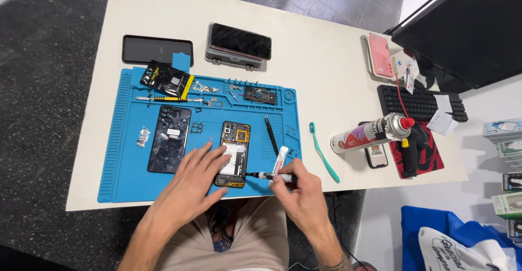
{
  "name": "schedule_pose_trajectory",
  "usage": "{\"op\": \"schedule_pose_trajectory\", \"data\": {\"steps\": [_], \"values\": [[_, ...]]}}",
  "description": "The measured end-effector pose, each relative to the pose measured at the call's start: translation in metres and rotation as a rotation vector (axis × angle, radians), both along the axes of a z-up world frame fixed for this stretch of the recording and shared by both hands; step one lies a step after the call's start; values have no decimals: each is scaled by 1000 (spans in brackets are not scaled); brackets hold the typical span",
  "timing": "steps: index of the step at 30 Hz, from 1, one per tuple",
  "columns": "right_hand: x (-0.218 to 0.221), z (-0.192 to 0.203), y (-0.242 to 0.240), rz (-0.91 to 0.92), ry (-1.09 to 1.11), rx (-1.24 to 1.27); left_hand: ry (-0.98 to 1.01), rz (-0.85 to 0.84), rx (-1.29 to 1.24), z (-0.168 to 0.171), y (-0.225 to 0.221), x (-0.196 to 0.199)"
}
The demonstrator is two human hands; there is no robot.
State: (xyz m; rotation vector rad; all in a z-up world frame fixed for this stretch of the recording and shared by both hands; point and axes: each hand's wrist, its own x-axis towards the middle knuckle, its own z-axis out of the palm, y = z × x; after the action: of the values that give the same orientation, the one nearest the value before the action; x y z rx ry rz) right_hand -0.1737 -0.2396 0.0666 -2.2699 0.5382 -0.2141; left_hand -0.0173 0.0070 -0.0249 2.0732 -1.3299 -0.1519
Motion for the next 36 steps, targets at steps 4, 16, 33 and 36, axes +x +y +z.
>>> {"op": "schedule_pose_trajectory", "data": {"steps": [4, 16, 33, 36], "values": [[7, -5, 9, 46, 19, 4, -108, 78, -36, -22, -4, -7], [20, -11, 17, 157, 41, -18, -133, 172, -113, -23, -7, -14], [27, 9, 21, 215, 40, -100, -196, 160, -86, -22, -5, -14], [36, 16, 21, 246, 169, -316, -207, 170, -88, -24, -5, -15]]}}
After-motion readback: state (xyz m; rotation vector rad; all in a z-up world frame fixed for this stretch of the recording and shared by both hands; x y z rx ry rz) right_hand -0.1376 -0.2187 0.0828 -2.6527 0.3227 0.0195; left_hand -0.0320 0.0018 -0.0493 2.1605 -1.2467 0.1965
